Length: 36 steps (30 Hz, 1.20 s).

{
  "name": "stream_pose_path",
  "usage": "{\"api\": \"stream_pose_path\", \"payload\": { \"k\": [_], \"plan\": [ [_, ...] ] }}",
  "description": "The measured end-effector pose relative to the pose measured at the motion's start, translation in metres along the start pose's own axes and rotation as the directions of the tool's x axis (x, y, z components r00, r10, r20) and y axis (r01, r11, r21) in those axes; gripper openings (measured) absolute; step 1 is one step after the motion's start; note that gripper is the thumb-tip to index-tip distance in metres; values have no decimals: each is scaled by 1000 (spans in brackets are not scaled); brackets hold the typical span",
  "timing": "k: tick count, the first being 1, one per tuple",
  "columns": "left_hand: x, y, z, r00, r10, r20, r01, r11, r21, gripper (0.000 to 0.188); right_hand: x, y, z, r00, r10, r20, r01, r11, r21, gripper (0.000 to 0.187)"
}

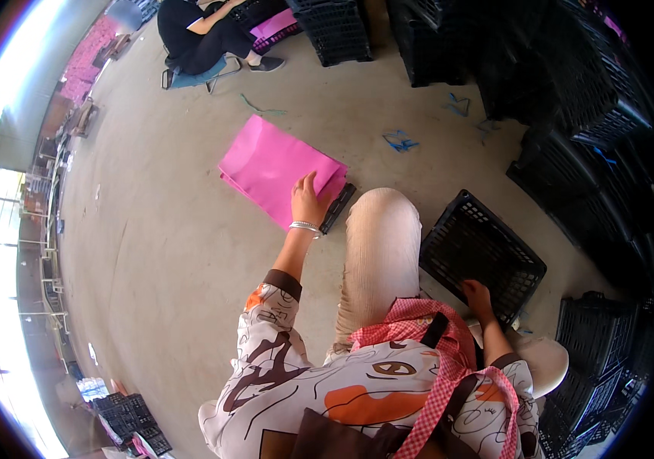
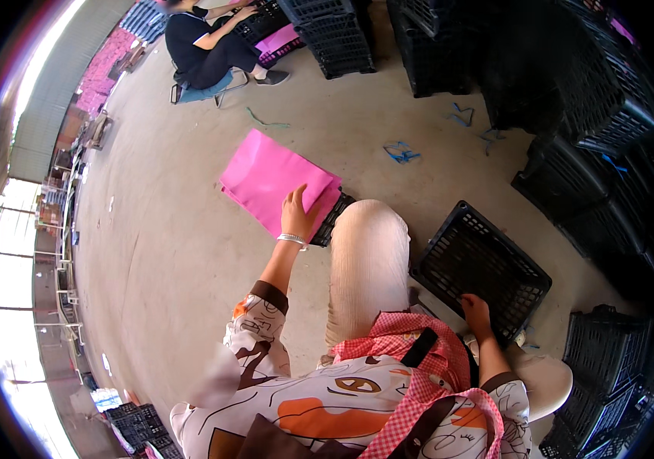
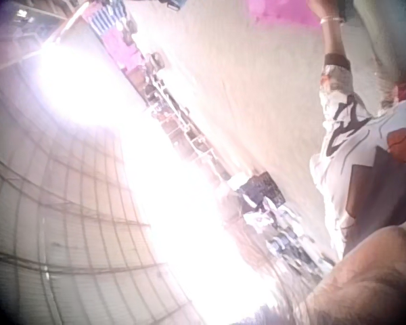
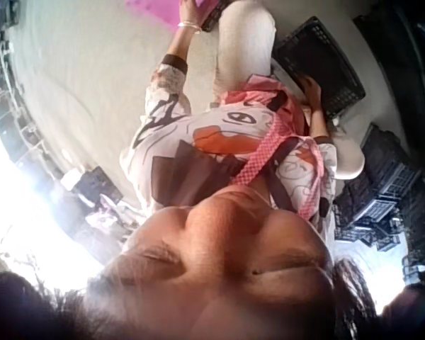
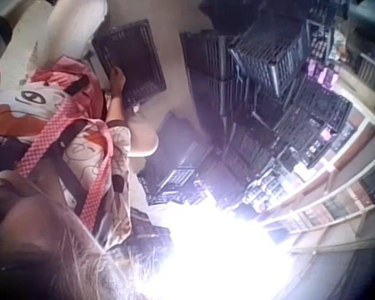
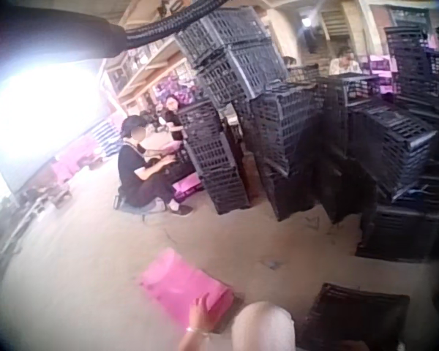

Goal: The person assembles pink fabric bags by lining black plastic crates with pink fabric sheets, folding and tucking the fabric into the crate edges. They handle multiple crates and fabric pieces, stacking completed units and moving materials within a warehouse workspace.

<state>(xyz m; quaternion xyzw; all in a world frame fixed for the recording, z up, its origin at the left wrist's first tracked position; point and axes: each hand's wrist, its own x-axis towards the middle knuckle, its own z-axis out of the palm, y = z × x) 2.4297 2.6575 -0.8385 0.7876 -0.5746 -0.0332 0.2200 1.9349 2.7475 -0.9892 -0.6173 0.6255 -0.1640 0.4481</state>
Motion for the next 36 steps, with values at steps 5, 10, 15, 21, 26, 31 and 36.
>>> {"api": "stream_pose_path", "payload": {
  "k": [5, 10, 15, 21, 26, 31, 36],
  "plan": [
    [-23, -69, 29, 997, -11, -73, 21, 990, 141, 67, 2, 15, 2, 1000, 6, -8, -6, 1000, -11, 23],
    [-19, -83, 30, 998, 26, -53, -24, 999, 42, 51, -2, 4, -3, 999, 33, -10, -34, 999, -37, 23],
    [-16, -93, 23, 998, -59, -37, 56, 995, -83, 40, -4, 10, -3, 997, 71, 6, -71, 997, 32, 23],
    [-23, -84, 17, 997, 68, 25, -72, 974, 215, 52, -3, 8, -5, 997, 69, 18, -70, 997, 14, 25],
    [-2, -96, -1, 986, 142, 85, -142, 990, -1, 61, -8, 10, -5, 996, 72, -57, -73, 997, -7, 23],
    [65, -169, -18, 965, -255, -61, 252, 966, -62, 69, -23, 7, -19, 989, 111, -99, -118, 991, -67, 25],
    [120, -279, -32, 821, -523, -227, 570, 759, 313, 84, -32, 17, -27, 987, 49, -152, -81, 973, -217, 26]
  ]
}}
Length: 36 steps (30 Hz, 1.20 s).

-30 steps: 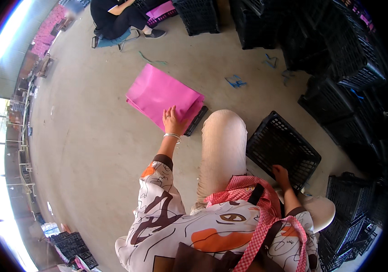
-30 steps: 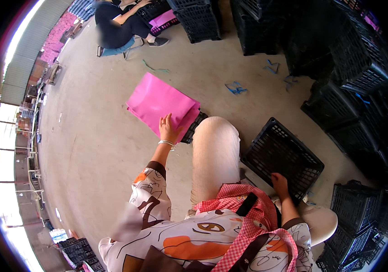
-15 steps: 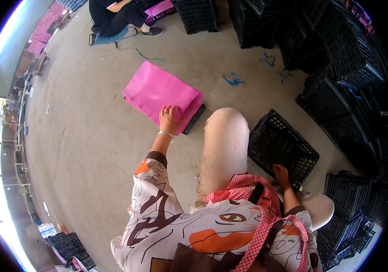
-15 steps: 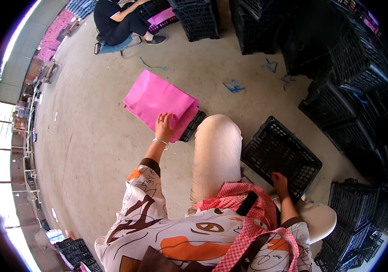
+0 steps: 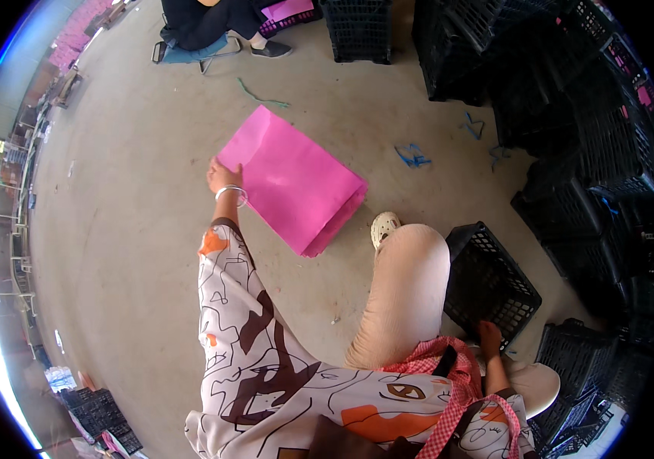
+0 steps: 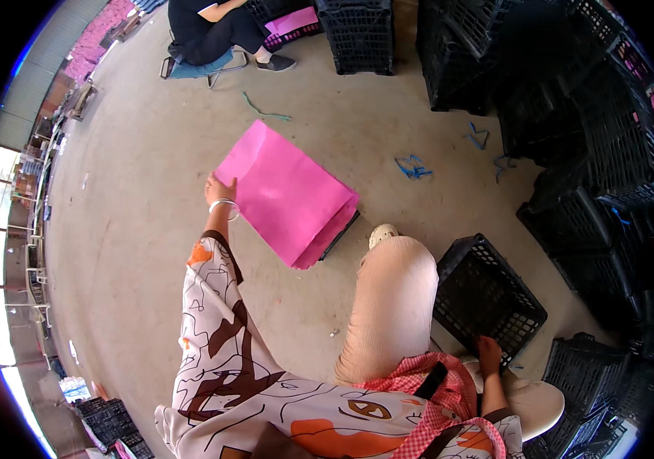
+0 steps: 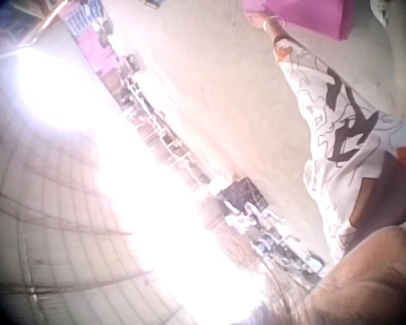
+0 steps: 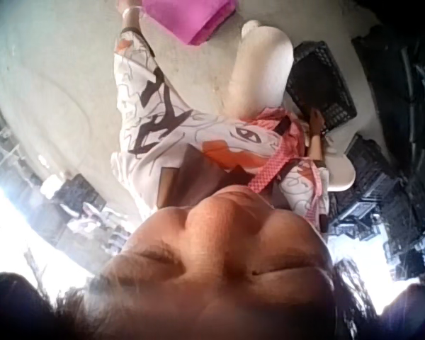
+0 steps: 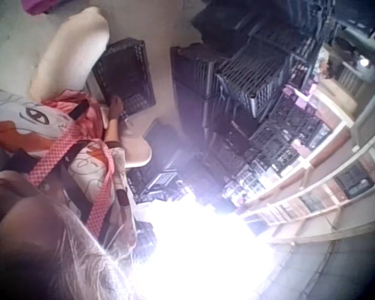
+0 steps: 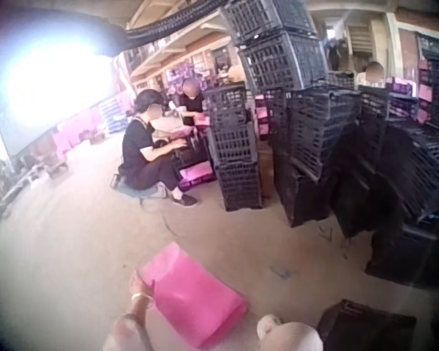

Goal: The person assembles pink fabric bags by lining black plastic crates with pink fabric sheets, folding and tucking the fabric into the crate edges. They handle multiple crates and fabric pieces, stacking completed units and moving materials within a warehouse workspace.

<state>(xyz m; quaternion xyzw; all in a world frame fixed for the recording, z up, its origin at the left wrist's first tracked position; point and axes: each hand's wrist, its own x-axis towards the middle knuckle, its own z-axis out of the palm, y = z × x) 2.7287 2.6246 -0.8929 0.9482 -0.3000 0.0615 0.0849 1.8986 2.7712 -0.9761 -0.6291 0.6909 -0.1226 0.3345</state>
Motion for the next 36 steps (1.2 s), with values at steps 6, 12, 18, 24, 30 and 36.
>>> {"api": "stream_pose_path", "payload": {
  "k": [6, 12, 18, 24, 30, 36],
  "plan": [
    [52, 1, -1, 949, -118, 292, 98, 992, 82, 88, -7, -4, -9, 971, 228, 75, -228, 974, -9, 24],
    [73, -14, 15, 960, 76, 269, -105, 990, 97, 62, -3, 33, -6, 960, 254, 114, -265, 960, 91, 23],
    [54, -19, 6, 974, 170, -153, -210, 928, -308, 19, -6, 5, 2, 977, 167, 130, -175, 983, 53, 21],
    [34, -41, 25, 934, 112, -339, -305, 744, -594, 16, 4, 27, 7, 974, 182, 131, -207, 956, 209, 21],
    [25, -17, 32, 979, 4, -204, -157, 650, -743, 20, -7, 27, 4, 978, 181, 108, -197, 966, 169, 22],
    [20, -16, 34, 974, -5, -229, -167, 668, -725, 24, -8, 23, 1, 988, 94, 120, -87, 994, -65, 30]
  ]
}}
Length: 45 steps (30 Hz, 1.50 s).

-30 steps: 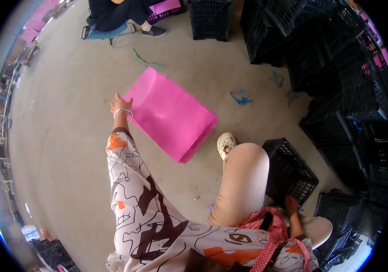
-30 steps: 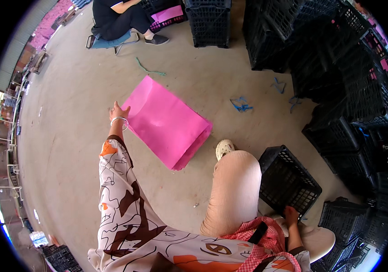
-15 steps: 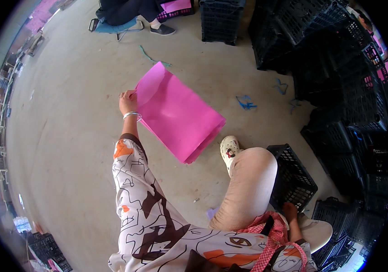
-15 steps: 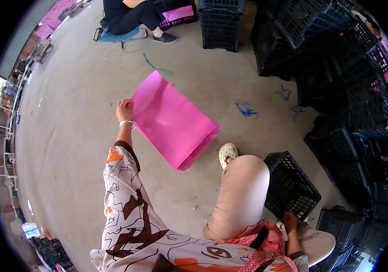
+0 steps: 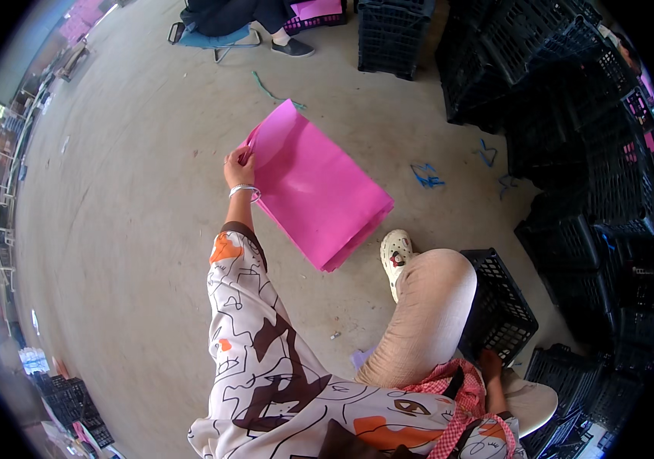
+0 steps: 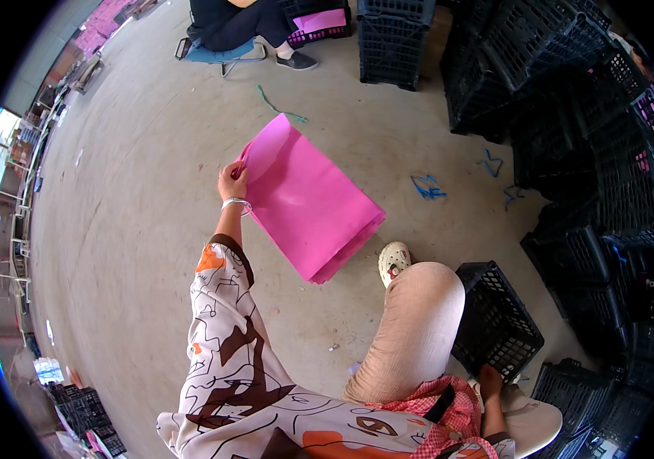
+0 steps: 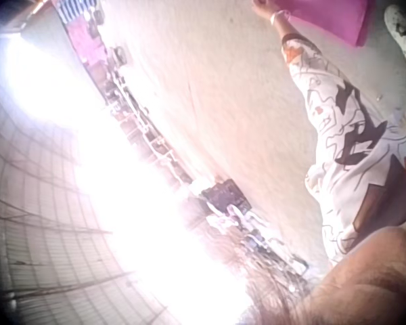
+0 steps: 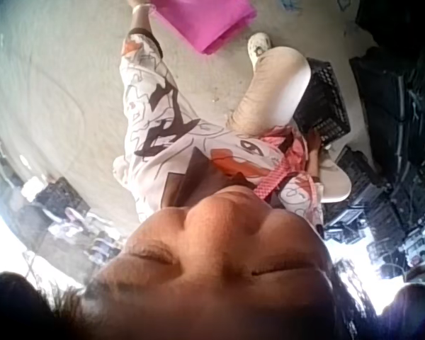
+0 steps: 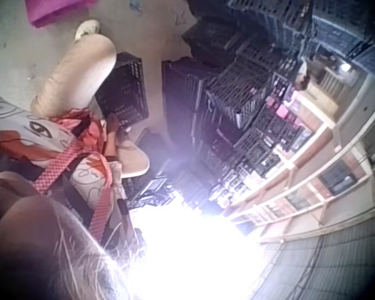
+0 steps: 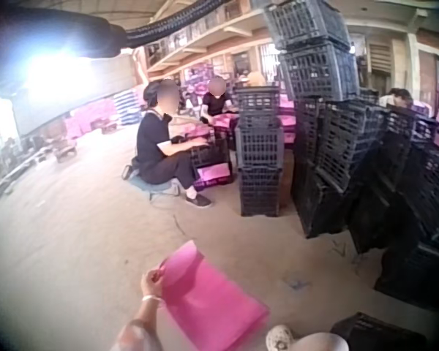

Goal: The person assembles pink fabric bags by lining black plastic crates with pink fabric sheets, folding and tucking the fabric into the crate edges. They handle multiple crates and fabric pieces, stacking completed units and moving materials within a warehouse workspace.

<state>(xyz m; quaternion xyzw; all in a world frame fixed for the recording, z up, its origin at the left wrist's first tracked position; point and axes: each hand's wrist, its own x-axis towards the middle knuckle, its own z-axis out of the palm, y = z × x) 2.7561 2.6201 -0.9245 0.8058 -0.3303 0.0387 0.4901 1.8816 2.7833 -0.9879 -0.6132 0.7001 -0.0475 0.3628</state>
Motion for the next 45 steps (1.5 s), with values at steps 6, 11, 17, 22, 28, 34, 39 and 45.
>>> {"api": "stream_pose_path", "payload": {
  "k": [6, 11, 17, 22, 28, 34, 39, 45],
  "plan": [
    [1, -5, 0, 1000, 6, -13, -6, 1000, 21, 26, -4, -27, -9, 999, 3, 43, -2, 1000, -11, 32],
    [2, -5, 6, 1000, 26, 1, -26, 999, 35, 29, -10, -17, -6, 999, 15, -46, -10, 993, 118, 26],
    [1, 11, -2, 999, 7, -35, -3, 992, 124, 39, -1, 9, 0, 998, 53, 33, -58, 985, 164, 20],
    [0, 36, -6, 997, 56, 59, -71, 952, 297, 45, 1, 45, 7, 997, 77, -4, -75, 985, 154, 17],
    [5, 39, -23, 988, 61, 143, -116, 905, 408, 38, 3, 13, 11, 1000, 21, -17, -16, 965, 264, 20],
    [2, 41, -4, 991, 55, 120, -99, 913, 396, 30, -7, 15, -2, 999, 31, -16, -29, 993, 118, 26],
    [18, 23, -10, 992, 95, 87, -129, 706, 696, 24, 3, -4, -2, 1000, -28, 10, 28, 999, -30, 24],
    [6, 52, 3, 967, 218, -132, -189, 962, 198, 18, 8, 12, -10, 963, -237, 131, 270, 824, -498, 21]
  ]
}}
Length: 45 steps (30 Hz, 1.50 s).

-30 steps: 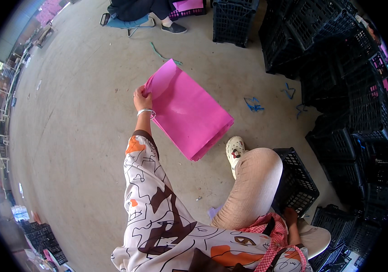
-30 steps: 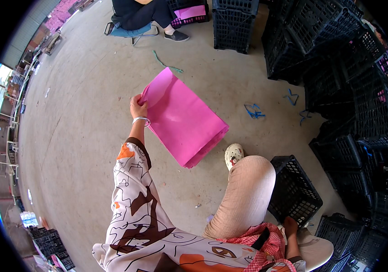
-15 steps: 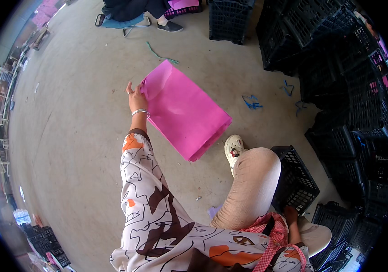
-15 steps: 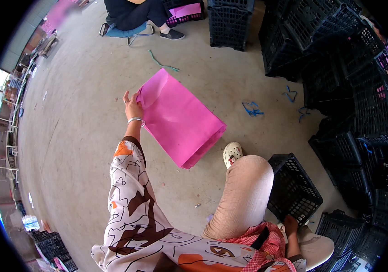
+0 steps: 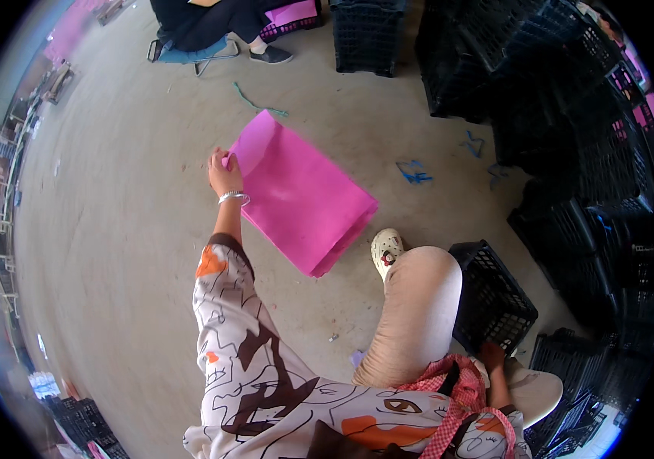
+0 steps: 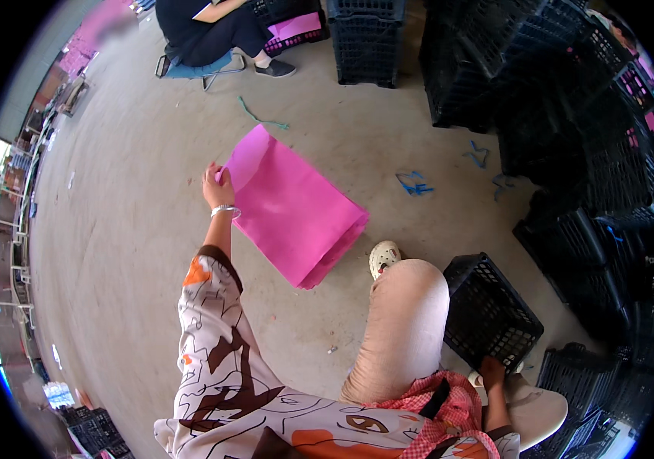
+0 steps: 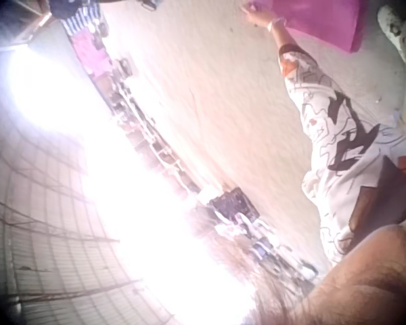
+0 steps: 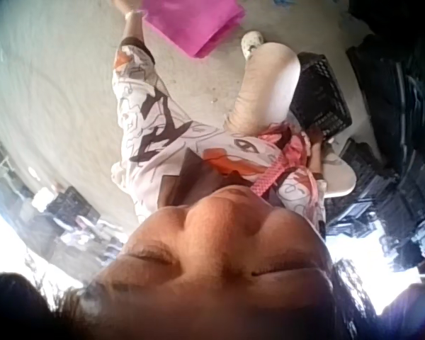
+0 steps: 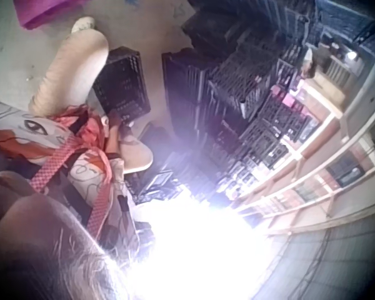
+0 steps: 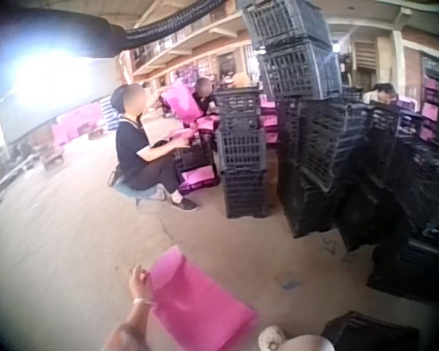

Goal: The person assembles pink fabric bags by lining black plastic crates with pink fabric sheets, folding and tucking the fabric into the crate edges. They handle multiple crates and fabric pieces, stacking completed units and moving materials within a warehouse workspace.

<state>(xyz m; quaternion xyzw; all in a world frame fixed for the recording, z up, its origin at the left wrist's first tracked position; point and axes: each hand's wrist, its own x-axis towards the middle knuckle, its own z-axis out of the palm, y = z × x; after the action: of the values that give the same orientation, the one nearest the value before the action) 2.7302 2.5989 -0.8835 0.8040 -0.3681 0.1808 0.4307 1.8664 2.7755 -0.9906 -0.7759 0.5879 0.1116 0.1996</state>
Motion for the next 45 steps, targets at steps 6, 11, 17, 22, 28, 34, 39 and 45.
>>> {"api": "stream_pose_path", "payload": {
  "k": [6, 11, 17, 22, 28, 34, 39, 45],
  "plan": [
    [-15, 112, -32, 965, 31, 261, 37, 967, -251, 14, 8, 1, 0, 943, 331, -32, -247, 761, 600, 21],
    [-2, 249, -64, 916, 293, 272, -142, 875, -463, 12, 34, -60, -105, 921, 370, -120, -128, 579, 805, 21],
    [-17, 408, -109, 686, 627, 369, -240, 674, -699, 12, 73, -94, -219, 865, 238, -443, 221, 611, 760, 22],
    [-53, 510, -136, 478, 817, 323, -226, 470, -853, 11, 56, -124, -336, 638, 118, -761, 511, 674, 533, 69],
    [-113, 592, -144, 206, 931, 300, -72, 321, -944, 9, -1, -110, -419, 271, -144, -952, 288, 956, -62, 87],
    [-196, 642, -127, -100, 970, 221, 141, 234, -962, 9, -59, -65, -402, 779, -99, -619, 340, 896, 285, 36],
    [-259, 672, -99, -305, 932, 195, 250, 276, -928, 10, -90, -54, -357, 845, 146, -514, 155, 854, 497, 24],
    [-347, 672, -45, -364, 905, 222, 302, 340, -891, 13, -86, -42, -276, 758, 504, -414, -43, 672, 740, 19]
  ]
}}
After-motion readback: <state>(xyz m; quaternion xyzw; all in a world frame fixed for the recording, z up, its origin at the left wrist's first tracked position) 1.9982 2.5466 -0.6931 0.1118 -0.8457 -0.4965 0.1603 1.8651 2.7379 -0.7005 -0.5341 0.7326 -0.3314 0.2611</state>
